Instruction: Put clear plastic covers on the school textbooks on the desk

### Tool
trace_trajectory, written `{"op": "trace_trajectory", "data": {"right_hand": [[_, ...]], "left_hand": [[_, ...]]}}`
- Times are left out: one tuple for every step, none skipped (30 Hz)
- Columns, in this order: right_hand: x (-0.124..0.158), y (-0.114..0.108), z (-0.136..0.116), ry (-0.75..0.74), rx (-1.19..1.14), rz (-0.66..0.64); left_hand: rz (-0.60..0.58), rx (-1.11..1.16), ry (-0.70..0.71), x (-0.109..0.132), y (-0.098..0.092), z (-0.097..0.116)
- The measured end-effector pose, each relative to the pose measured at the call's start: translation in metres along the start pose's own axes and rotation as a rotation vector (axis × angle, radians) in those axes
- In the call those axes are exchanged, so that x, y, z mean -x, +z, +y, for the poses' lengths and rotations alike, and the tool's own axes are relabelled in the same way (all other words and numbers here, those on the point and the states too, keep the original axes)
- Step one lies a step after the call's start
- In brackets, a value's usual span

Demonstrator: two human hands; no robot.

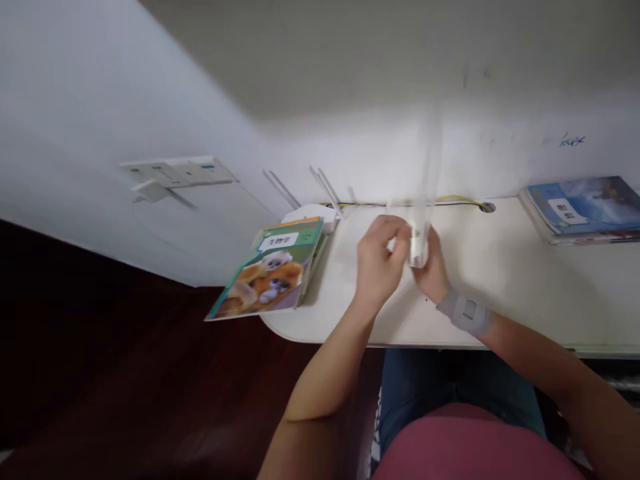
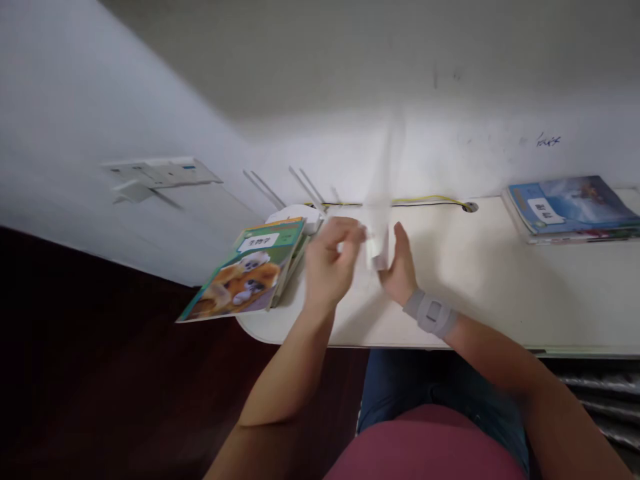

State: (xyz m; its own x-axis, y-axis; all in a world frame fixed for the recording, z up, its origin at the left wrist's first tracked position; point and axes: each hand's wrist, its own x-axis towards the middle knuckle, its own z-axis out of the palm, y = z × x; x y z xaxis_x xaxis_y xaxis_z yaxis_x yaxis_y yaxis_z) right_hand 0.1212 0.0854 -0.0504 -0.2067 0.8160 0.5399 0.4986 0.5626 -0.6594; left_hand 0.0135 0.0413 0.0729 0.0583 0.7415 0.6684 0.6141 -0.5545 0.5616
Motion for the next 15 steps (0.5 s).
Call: {"op": "trace_trajectory", "data": {"right_hand": [[0.001,-0.021,0.004,0.061,0.002,0.184],[0.004,-0.046,0.009,0.086,0.033,0.286],[0.008,-0.073,0.013,0.078,0.098,0.348],[0.014,-0.100,0.016,0.058,0.184,0.374],[0.022,-0.127,0.018,0.044,0.278,0.390],[0.032,-0.150,0.018,0.047,0.380,0.384],[0.043,-0.169,0.017,0.053,0.483,0.370],[0.056,-0.184,0.016,0.048,0.580,0.341],[0.069,-0.193,0.015,0.028,0.659,0.295],[0.082,-0.198,0.014,0.005,0.719,0.242],[0.095,-0.198,0.015,-0.015,0.762,0.171],[0.107,-0.196,0.018,-0.030,0.796,0.096],[0.118,-0.191,0.023,-0.034,0.828,0.022],[0.128,-0.186,0.029,-0.029,0.857,-0.075],[0.138,-0.180,0.035,-0.017,0.885,-0.157]], "left_hand": [[0.098,0.012,0.014,0.003,-0.008,0.009],[0.188,0.005,0.013,0.007,-0.016,0.013],[0.263,-0.016,0.004,0.012,-0.023,0.013],[0.313,-0.049,-0.021,0.017,-0.029,0.009],[0.327,-0.083,-0.056,0.022,-0.032,0.000],[0.314,-0.122,-0.099,0.029,-0.032,-0.011],[0.271,-0.159,-0.148,0.036,-0.029,-0.025],[0.203,-0.194,-0.193,0.045,-0.024,-0.039],[0.155,-0.245,-0.233,0.054,-0.018,-0.054],[0.074,-0.305,-0.275,0.063,-0.012,-0.066],[-0.017,-0.379,-0.314,0.073,-0.006,-0.077],[-0.104,-0.460,-0.359,0.083,0.000,-0.085],[-0.192,-0.536,-0.402,0.092,0.004,-0.090],[-0.268,-0.604,-0.438,0.100,0.007,-0.093],[-0.329,-0.658,-0.465,0.107,0.010,-0.094]]}}
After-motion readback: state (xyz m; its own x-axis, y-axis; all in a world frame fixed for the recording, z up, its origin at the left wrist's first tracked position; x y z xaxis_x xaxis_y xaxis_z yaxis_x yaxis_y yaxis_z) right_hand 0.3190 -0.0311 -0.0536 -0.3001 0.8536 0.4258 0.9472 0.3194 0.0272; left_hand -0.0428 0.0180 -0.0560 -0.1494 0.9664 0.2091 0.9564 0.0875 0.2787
